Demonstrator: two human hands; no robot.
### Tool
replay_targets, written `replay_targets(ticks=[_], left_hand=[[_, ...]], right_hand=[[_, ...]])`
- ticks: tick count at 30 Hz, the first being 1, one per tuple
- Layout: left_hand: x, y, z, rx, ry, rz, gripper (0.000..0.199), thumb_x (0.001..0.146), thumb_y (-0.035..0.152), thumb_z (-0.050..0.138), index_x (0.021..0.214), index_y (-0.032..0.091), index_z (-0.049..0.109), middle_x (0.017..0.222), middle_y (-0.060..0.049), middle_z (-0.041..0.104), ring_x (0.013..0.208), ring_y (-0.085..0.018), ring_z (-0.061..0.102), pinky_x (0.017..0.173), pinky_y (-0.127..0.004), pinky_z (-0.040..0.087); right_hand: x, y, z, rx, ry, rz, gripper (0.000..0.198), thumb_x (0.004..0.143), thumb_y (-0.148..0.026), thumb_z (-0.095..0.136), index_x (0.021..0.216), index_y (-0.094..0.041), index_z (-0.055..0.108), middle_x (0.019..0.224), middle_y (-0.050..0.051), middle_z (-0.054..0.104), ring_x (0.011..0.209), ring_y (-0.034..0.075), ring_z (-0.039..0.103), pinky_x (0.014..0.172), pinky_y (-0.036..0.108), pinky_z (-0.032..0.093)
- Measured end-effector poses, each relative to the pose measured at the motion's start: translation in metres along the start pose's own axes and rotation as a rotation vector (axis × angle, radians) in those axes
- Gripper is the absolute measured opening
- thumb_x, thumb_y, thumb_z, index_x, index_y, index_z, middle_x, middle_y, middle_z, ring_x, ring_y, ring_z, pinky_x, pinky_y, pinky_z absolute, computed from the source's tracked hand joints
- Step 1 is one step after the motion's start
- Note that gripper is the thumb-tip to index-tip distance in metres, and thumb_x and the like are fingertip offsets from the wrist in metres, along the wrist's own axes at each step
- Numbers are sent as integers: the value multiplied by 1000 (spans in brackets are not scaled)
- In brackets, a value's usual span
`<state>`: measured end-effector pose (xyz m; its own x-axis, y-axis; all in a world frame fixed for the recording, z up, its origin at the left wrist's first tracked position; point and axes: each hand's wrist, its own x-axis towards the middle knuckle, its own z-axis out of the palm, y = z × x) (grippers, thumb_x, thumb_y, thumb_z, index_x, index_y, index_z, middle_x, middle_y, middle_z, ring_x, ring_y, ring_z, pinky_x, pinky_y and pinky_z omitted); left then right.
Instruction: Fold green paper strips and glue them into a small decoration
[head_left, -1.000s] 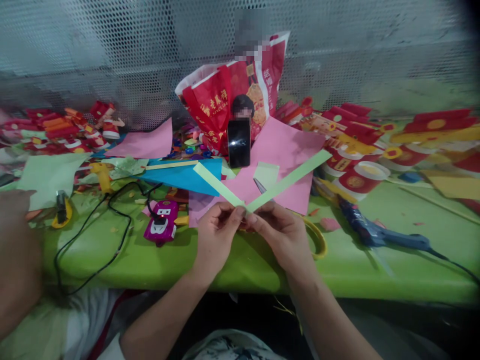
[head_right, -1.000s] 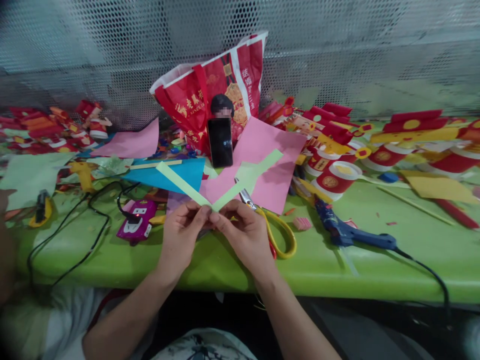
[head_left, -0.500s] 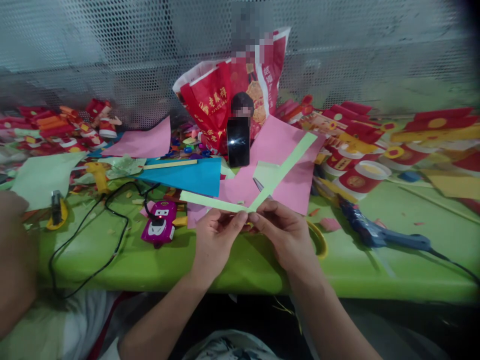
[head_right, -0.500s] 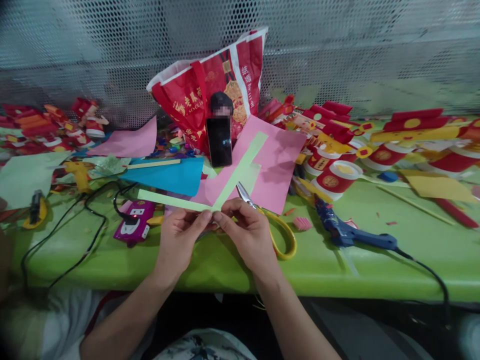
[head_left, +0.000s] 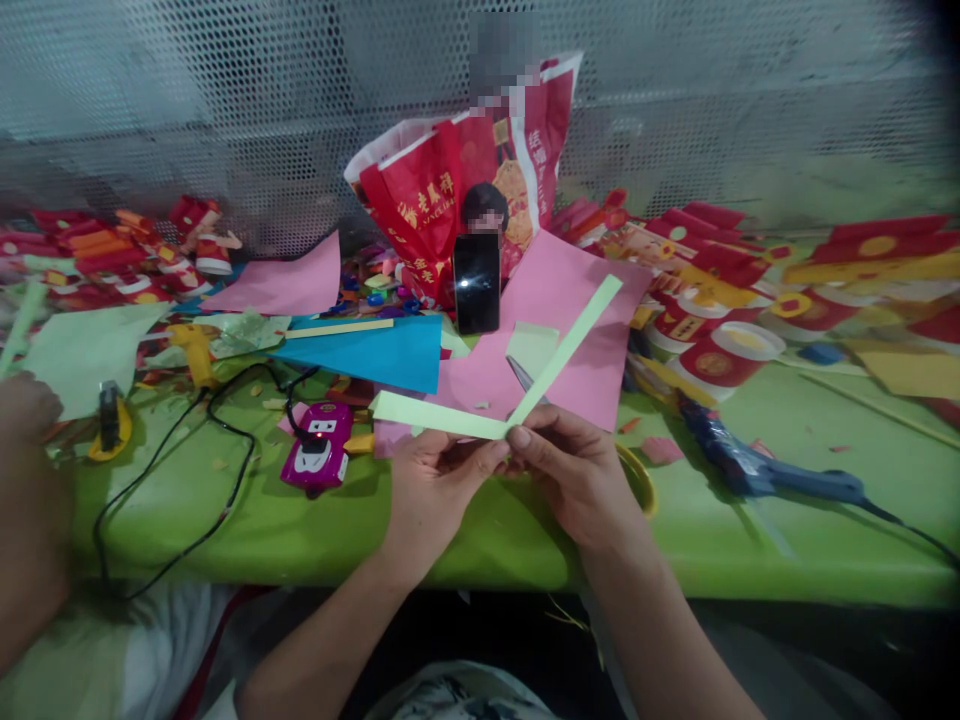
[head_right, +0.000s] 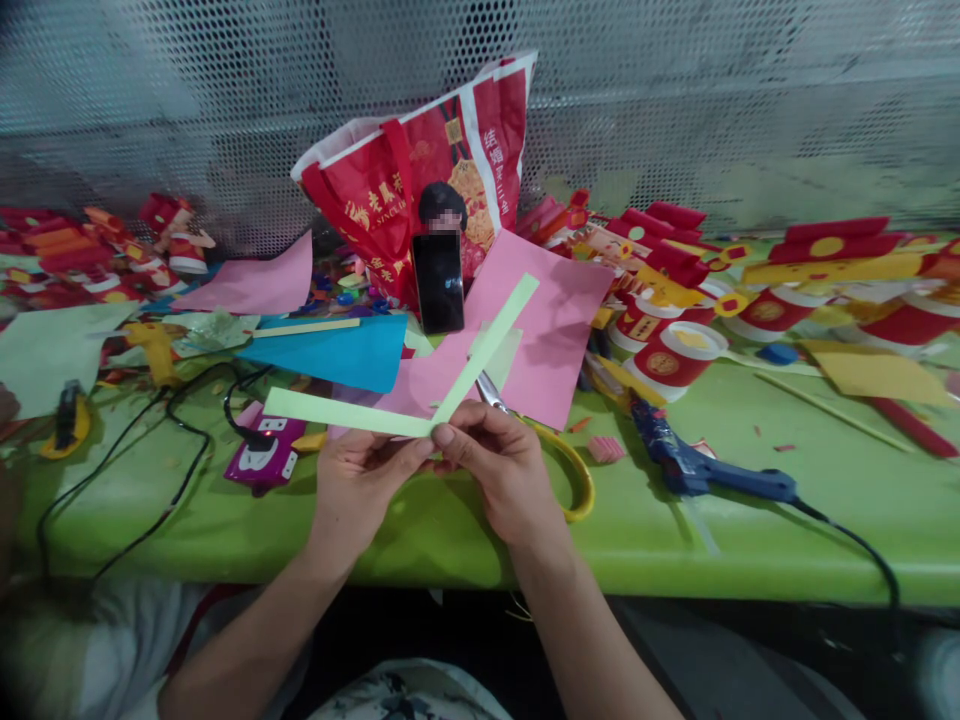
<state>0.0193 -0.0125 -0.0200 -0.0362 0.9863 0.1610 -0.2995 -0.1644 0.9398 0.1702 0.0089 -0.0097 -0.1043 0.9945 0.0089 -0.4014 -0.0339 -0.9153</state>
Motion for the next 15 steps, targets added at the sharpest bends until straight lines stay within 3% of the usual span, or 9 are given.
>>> replay_targets(ticks=[8, 15], left_hand=[[-1, 8, 2, 34, 26, 40, 13, 88, 35, 87, 96, 25, 88, 90, -4, 86, 77, -21, 82, 75, -36, 73], [4, 3, 0, -20, 32, -58, 18, 88, 39, 88, 95, 22, 86, 91, -5, 85, 83, -20, 82, 80, -33, 71]], right_hand=[[0, 1, 0, 10, 25, -8, 26, 65, -38, 103, 74, -26, 81, 71, -2, 72, 58, 12, 65, 56, 24, 62], [-1, 6, -1, -43, 52, -54, 23, 71, -37, 100, 77, -25, 81, 74, -1, 74, 62, 13, 66, 60, 25, 60]])
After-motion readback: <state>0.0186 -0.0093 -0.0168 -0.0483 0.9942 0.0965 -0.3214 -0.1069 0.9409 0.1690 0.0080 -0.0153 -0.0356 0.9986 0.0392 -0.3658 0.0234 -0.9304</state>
